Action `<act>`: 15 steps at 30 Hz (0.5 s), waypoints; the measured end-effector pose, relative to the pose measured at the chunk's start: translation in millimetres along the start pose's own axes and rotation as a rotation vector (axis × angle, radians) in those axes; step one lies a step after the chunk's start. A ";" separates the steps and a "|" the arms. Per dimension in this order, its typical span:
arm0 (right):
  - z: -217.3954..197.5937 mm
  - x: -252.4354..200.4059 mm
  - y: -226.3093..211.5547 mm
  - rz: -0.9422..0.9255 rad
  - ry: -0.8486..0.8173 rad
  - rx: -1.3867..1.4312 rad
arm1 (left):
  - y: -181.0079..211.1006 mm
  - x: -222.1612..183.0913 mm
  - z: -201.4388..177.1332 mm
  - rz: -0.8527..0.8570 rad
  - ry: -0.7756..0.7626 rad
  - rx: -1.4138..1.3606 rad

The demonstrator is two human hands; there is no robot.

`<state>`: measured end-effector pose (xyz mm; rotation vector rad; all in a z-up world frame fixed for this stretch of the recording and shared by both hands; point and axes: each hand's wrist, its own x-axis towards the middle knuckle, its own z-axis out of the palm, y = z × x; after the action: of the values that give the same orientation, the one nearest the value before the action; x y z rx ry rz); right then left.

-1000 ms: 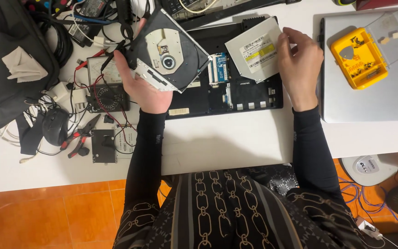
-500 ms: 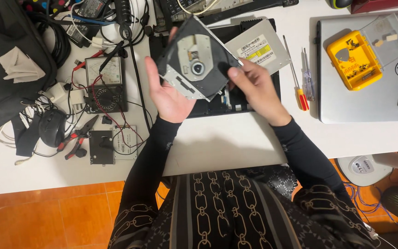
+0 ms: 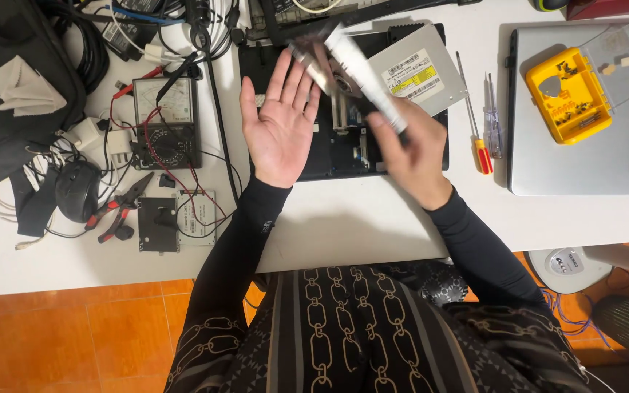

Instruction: Disassembling and cleaning an internal laptop optical drive using a screwdriver and a hair dryer.

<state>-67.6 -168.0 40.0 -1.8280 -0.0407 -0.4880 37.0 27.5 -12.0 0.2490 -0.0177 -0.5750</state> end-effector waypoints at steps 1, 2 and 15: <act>-1.2 5.6 -11.2 -0.278 -0.060 -0.335 | -0.7 0.0 -6.5 0.005 -0.032 -0.033; 1.8 10.1 -12.9 -0.279 -0.063 -0.334 | 0.5 -1.5 -0.4 0.008 -0.031 -0.034; -0.2 19.7 -1.3 -0.544 -0.166 -0.545 | 3.7 -0.8 3.2 -0.112 -0.068 -0.143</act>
<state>-50.0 -172.1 48.1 -2.3950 -0.5790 -0.7777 38.0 30.2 -7.9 0.0916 -0.0286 -0.6927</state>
